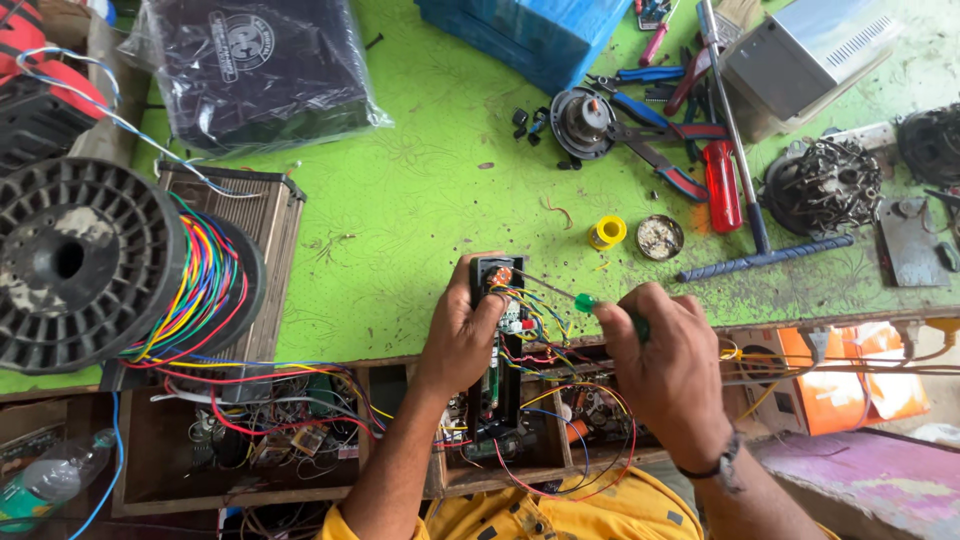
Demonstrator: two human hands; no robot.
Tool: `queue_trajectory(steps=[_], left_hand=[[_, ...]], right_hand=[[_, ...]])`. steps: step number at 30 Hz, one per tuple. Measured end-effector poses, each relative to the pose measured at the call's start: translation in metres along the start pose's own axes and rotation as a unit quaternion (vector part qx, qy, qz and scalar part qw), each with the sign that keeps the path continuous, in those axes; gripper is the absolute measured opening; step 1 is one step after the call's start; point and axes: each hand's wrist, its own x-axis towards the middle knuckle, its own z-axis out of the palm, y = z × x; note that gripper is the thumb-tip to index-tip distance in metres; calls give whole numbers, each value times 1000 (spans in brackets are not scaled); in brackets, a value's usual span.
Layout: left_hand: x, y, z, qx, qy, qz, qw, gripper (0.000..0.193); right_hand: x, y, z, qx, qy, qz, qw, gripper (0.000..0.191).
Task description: The person uses a green screwdriver to tighten screws on a small black electronic device with multicolored wires. They then insert a small black knob into the device and continue adjusting internal components. The device is handled and repositioned throughout the clip.
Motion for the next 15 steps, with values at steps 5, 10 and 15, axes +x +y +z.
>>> queue_trajectory(steps=[5,10,15], left_hand=[[3,-2,-2,-100,45,-95,989,25],[7,-3,-20,-344,24,-158,925,39],[3,-5,-12,-149,49,-40,987,40]], right_hand=[[19,-6,-17,186,44,2,982,18],[83,-2,23,83,79,-129,985,18],[124,-1,65,56,91,-234,966,17]])
